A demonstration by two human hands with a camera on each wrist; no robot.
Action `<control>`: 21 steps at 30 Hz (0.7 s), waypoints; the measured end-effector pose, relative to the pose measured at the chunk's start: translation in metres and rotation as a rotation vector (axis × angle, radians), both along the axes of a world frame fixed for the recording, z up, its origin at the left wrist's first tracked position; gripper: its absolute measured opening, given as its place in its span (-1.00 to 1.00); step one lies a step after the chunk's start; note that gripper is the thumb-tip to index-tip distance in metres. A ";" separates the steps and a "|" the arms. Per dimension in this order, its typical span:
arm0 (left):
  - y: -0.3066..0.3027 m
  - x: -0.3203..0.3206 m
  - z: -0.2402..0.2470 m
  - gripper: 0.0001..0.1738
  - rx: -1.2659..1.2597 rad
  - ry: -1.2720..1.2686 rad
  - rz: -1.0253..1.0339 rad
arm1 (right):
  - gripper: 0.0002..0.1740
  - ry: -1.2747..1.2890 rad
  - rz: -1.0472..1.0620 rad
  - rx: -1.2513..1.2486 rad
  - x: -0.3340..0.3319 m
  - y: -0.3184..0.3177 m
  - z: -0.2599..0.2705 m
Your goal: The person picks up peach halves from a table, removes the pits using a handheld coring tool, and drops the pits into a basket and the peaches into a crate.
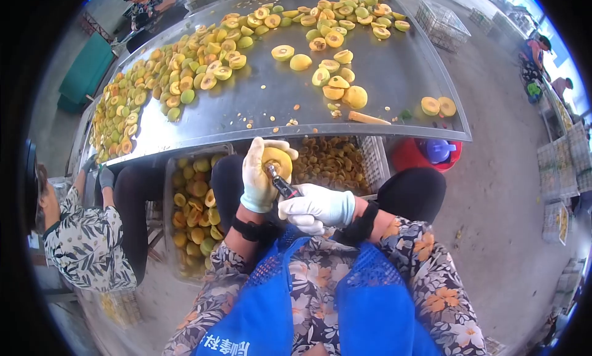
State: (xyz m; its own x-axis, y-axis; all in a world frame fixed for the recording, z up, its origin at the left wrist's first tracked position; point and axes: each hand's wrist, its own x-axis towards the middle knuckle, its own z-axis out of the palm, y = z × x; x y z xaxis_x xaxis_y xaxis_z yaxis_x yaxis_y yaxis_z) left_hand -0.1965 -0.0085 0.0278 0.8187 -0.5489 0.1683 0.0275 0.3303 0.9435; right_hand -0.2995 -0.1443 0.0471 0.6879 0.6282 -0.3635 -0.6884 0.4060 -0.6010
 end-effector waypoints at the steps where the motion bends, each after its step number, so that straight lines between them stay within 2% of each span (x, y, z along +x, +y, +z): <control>1: -0.002 -0.003 0.000 -0.39 -0.085 0.228 0.028 | -0.76 -0.023 -0.033 -0.016 -0.002 0.005 0.000; 2: -0.004 -0.005 -0.001 -0.41 -0.177 0.453 0.057 | -0.77 -0.049 -0.062 -0.037 -0.002 0.009 0.000; 3: -0.006 -0.004 -0.004 -0.41 -0.175 0.503 0.053 | -0.77 -0.046 -0.056 -0.044 0.000 0.009 -0.005; 5: -0.009 0.002 -0.013 -0.40 -0.227 0.606 -0.017 | -0.76 -0.256 -0.025 -0.357 0.004 0.007 -0.015; 6: -0.010 0.005 -0.018 -0.39 -0.270 0.705 -0.094 | -0.76 -0.256 -0.019 -0.362 0.002 0.006 -0.019; 8: -0.011 0.008 -0.018 -0.38 -0.286 0.884 -0.093 | -0.69 -0.406 -0.124 -0.754 -0.001 0.013 -0.016; 9: -0.008 0.010 -0.018 -0.38 -0.285 0.841 -0.074 | -0.61 -0.624 -0.172 -0.956 -0.005 0.011 -0.030; 10: -0.003 0.011 -0.017 -0.39 -0.278 0.797 -0.042 | -0.58 -0.600 -0.189 -1.026 -0.008 0.008 -0.033; 11: -0.001 0.015 -0.020 -0.41 -0.195 0.670 0.097 | -0.65 -0.635 -0.344 -1.084 -0.014 0.006 -0.049; 13: 0.028 0.015 -0.001 -0.50 -0.101 0.373 0.246 | -0.74 0.030 -0.455 -0.609 -0.016 -0.020 -0.072; 14: 0.048 0.013 0.006 -0.54 -0.070 0.211 0.291 | -0.71 0.196 -0.477 -0.368 -0.021 -0.027 -0.065; 15: 0.069 0.010 0.013 -0.76 -0.137 0.210 0.378 | -0.71 0.371 -0.558 -0.331 -0.025 -0.036 -0.079; 16: 0.098 0.012 0.004 -0.74 -0.062 0.068 0.455 | -0.67 0.425 -0.559 -0.306 -0.034 -0.047 -0.096; 17: 0.131 0.015 -0.011 -0.72 0.129 -0.129 0.585 | -0.65 0.457 -0.559 -0.412 -0.040 -0.048 -0.099; 18: 0.157 0.010 -0.011 -0.71 0.181 -0.025 0.679 | -0.63 0.447 -0.567 -0.472 -0.045 -0.047 -0.097; 19: 0.185 0.008 -0.017 -0.70 0.311 -0.171 0.812 | -0.61 0.426 -0.577 -0.460 -0.049 -0.050 -0.102; 20: 0.217 0.008 -0.039 -0.71 0.514 -0.201 0.934 | -0.60 0.409 -0.591 -0.449 -0.053 -0.056 -0.107; 21: 0.256 0.008 -0.069 -0.69 0.600 -0.215 1.023 | -0.59 0.407 -0.620 -0.424 -0.052 -0.058 -0.109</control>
State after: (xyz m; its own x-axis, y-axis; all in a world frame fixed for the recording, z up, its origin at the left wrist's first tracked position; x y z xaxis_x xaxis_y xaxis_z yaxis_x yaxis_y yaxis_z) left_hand -0.1883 0.2470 -0.0414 0.9070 0.3006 0.2948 -0.1674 -0.3849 0.9077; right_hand -0.3516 -0.2021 -0.0617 0.6269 -0.0641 -0.7764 -0.6112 0.5775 -0.5412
